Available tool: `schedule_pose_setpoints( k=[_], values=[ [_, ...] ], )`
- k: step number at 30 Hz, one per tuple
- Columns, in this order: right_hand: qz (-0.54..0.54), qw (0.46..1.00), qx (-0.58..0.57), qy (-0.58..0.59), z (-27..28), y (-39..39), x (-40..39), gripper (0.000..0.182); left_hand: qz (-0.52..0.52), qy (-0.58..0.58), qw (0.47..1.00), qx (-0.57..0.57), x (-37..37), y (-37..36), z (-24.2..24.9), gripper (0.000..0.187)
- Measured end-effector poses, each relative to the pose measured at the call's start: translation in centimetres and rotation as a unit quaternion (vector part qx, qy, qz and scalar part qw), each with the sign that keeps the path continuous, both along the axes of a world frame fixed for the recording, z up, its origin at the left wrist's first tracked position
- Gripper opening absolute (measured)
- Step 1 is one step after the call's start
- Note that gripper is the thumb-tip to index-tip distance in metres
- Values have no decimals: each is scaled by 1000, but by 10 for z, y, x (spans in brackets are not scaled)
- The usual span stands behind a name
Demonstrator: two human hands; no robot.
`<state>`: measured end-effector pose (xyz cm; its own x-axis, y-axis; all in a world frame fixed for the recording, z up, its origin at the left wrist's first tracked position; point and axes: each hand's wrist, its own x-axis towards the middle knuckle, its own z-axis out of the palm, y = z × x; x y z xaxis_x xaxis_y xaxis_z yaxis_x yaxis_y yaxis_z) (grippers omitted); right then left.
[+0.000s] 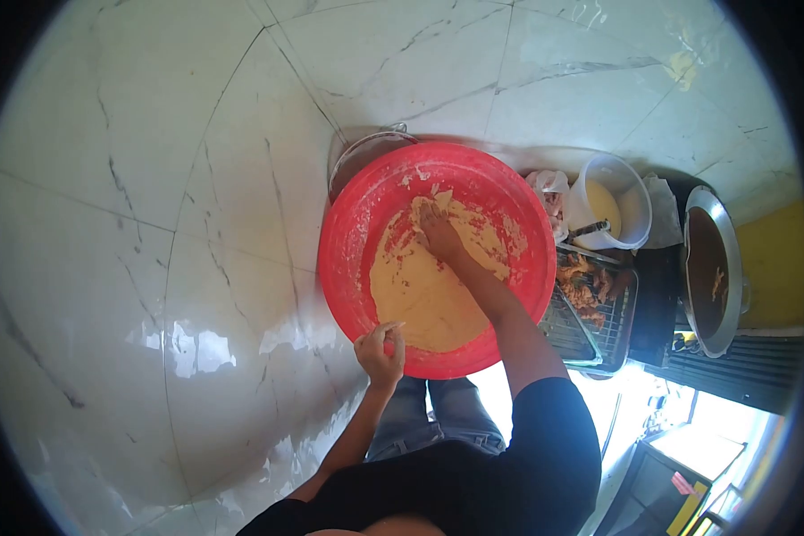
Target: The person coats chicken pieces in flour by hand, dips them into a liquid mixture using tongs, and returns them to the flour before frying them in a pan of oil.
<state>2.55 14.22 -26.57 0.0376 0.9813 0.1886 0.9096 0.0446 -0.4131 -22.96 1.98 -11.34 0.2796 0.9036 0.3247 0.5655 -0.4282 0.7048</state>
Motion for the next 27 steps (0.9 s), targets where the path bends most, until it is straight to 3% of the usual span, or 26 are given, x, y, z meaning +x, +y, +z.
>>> schedule_pose_setpoints(
  k=[5,8,11,14,20,23,27],
  values=[
    [-12,999,-26,-32,11,-1,-11,58,1,-1,1000,-10,0,0,2,13],
    [-55,998,8,13,46,-6,-14,58,-3,-2,1000,-11,-3,-2,-1,13],
    [-130,991,-13,26,8,-7,-8,63,2,1,1000,-2,0,0,-2,13],
    [-113,993,-9,45,-8,-4,-3,64,0,7,1000,-3,1,1,1,13],
    [-157,986,-46,7,14,5,-15,62,0,27,1000,-5,10,-5,2,13],
    [-84,996,38,-16,28,6,-31,62,-6,30,999,-11,10,-4,3,13],
    [-81,997,-8,16,5,11,-29,64,-10,35,999,-6,10,-1,2,13]
  ],
)
